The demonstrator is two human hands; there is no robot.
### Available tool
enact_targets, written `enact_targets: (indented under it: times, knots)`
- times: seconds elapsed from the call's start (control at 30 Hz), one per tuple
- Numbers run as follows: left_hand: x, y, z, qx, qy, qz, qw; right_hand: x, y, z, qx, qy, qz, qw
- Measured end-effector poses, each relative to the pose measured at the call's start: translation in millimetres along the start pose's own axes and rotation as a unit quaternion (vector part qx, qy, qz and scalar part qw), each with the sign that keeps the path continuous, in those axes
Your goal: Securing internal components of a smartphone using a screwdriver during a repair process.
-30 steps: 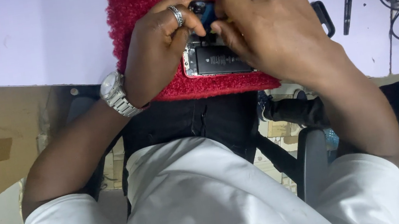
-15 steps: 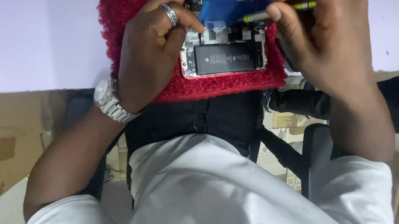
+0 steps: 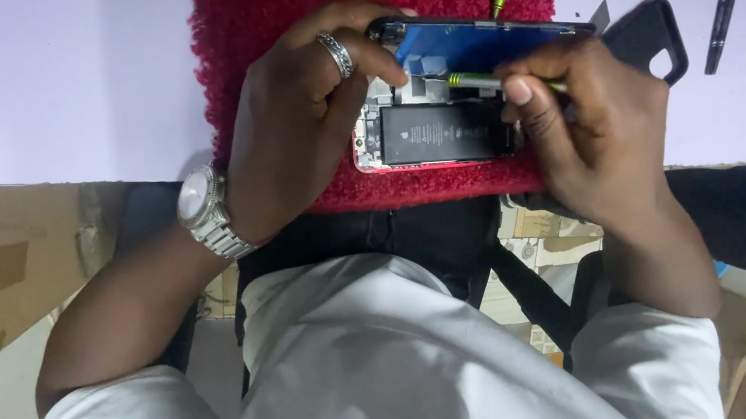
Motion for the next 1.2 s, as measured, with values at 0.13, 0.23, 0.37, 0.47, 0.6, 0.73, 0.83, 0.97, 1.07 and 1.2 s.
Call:
enact_targets:
  times: [0.13,0.23,0.37,0.47,0.6,0.73,0.83,0.97,1.07,1.2]
  knots:
    - [0.1,2.4,-0.5,-0.001,-0.002,-0.004,1.0,6.7,-5.1,6.3,-0.008,-0.032,-0.02,0.999]
    - [2.0,5.1,-1.8,-0.022,0.003,-0.004,1.0,11.8,-4.4,9.5,-0.012,-0.041,-0.03,0.999]
    - [2.8,3.8,-0.9,-0.017,-0.004,-0.023,1.0,14.7,-3.0,10.1,-0.007,-0.039,-0.019,0.999]
    - [3.6,5.7,-1.0,-0.028,-0.006,-0.014,0.999,16.9,-1.5,10.4,-0.005,-0.041,-0.014,0.999]
    - [2.8,5.9,-1.3,-0.03,-0.007,-0.014,0.999,18.8,-4.0,9.6,-0.003,-0.05,-0.011,0.999]
    - [3.9,5.2,-0.9,-0.03,-0.002,-0.011,0.999,20.9,-6.3,9.3,-0.006,-0.057,-0.026,0.998]
    - [3.3,5.1,-0.7,-0.023,-0.002,-0.008,1.0,20.3,-6.5,9.8,-0.016,-0.059,-0.03,0.998]
    - [3.1,4.0,-0.5,-0.018,-0.001,-0.019,1.0,20.8,-6.3,9.9,-0.017,-0.062,-0.022,0.998]
    - [2.5,3.5,-0.6,-0.017,0.002,-0.016,1.0,20.8,-5.1,10.7,-0.012,-0.063,-0.02,0.998]
    - [2.1,3.5,-0.8,-0.022,0.004,-0.002,1.0,21.3,-3.9,11.5,0.001,-0.063,-0.023,0.998]
Point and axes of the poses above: each hand's wrist, its own x-axis towards the middle knuckle, its own z-axis out of the palm, y = z × x, the point moved 8 cm from there along x, towards the middle knuckle, and after that the axes turned 3 degrees about y, right-handed, at the moved point
